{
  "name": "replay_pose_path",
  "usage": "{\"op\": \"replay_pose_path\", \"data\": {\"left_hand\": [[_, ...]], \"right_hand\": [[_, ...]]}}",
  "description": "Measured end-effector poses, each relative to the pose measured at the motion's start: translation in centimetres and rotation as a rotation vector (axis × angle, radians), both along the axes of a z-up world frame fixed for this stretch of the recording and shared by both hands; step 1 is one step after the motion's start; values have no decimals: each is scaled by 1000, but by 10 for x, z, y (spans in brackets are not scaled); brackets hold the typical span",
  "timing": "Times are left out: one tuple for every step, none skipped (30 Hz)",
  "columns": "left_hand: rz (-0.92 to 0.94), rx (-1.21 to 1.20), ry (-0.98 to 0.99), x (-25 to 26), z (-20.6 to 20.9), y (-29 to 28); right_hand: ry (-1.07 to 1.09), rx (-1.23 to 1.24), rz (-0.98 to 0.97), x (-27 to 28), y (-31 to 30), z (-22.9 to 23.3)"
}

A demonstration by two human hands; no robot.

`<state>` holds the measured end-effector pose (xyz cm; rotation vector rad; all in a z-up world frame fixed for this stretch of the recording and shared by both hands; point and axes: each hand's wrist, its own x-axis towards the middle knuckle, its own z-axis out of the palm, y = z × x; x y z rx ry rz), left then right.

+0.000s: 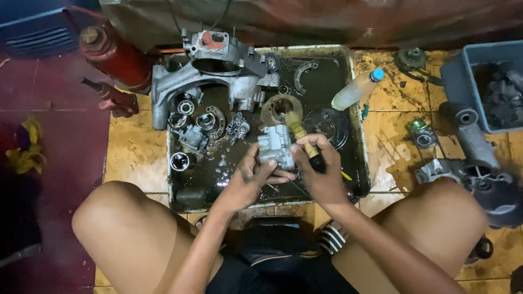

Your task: Cleaning a small motorcycle engine component using a brush and cleaning solution in a metal tray filled with other parts.

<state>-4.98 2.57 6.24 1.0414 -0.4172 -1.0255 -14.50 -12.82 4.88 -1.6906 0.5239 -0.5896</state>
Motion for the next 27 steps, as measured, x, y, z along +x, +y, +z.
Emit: {"op": "replay_pose_path", "data": {"left_hand": [[3, 3, 2, -1, 3, 1], [-16, 38, -52, -2, 7, 2], [-41, 72, -104, -3, 9, 2], [-43, 73, -101, -4, 15, 4], [-53, 87, -145, -6, 20, 5], [-63, 100, -189, -8, 25, 6], [-62, 103, -187, -11, 26, 6], [-51, 101, -184, -14, 27, 7], [-40, 100, -179, -17, 28, 7], [-41, 102, -174, -19, 29, 7], [-48, 95, -185, -20, 30, 6], [-55, 88, -197, -21, 32, 5], [-54, 89, -198, -20, 34, 6], [-57, 76, -193, -19, 37, 6], [-67, 61, -186, -19, 39, 4], [-71, 60, -185, -22, 36, 4], [-63, 68, -196, -23, 33, 4], [-56, 75, -206, -25, 30, 4], [-58, 77, -206, -25, 32, 3], [-52, 73, -208, -26, 34, 3], [-46, 67, -208, -26, 36, 2], [-46, 69, -208, -26, 36, 2], [-40, 66, -211, -27, 36, 1], [-33, 62, -214, -27, 36, 1], [-33, 63, -214, -28, 37, 0], [-33, 77, -242, -28, 39, -1], [-33, 90, -271, -29, 41, -1]], "right_hand": [[2, 3, 3, -1, 0, 0], [16, -35, -3, -2, -1, 0], [32, -74, -14, -4, -2, -1], [36, -73, -16, -3, 0, 5], [36, -49, -34, -4, 2, 10], [36, -24, -52, -4, 5, 15], [38, -22, -52, -3, 6, 21], [44, 5, -38, -3, 8, 28], [52, 32, -25, -4, 9, 35], [57, 34, -25, -6, 8, 34], [69, 31, -42, -6, 7, 33], [81, 27, -59, -7, 5, 32], [80, 29, -57, -6, 4, 36], [92, 79, -48, -5, 3, 40], [106, 129, -45, -6, 2, 44], [107, 129, -49, -7, 1, 43], [106, 157, -67, -8, 2, 43], [104, 185, -85, -8, 2, 42], [104, 187, -86, -9, 1, 42], [110, 181, -85, -10, 0, 43], [116, 175, -82, -10, 0, 43], [117, 177, -82, -10, 0, 44], [113, 195, -87, -10, -1, 45], [110, 214, -91, -10, -1, 46], [110, 215, -90, -11, -2, 46], [126, 208, -90, -11, -2, 46], [142, 201, -89, -11, -2, 46]]}}
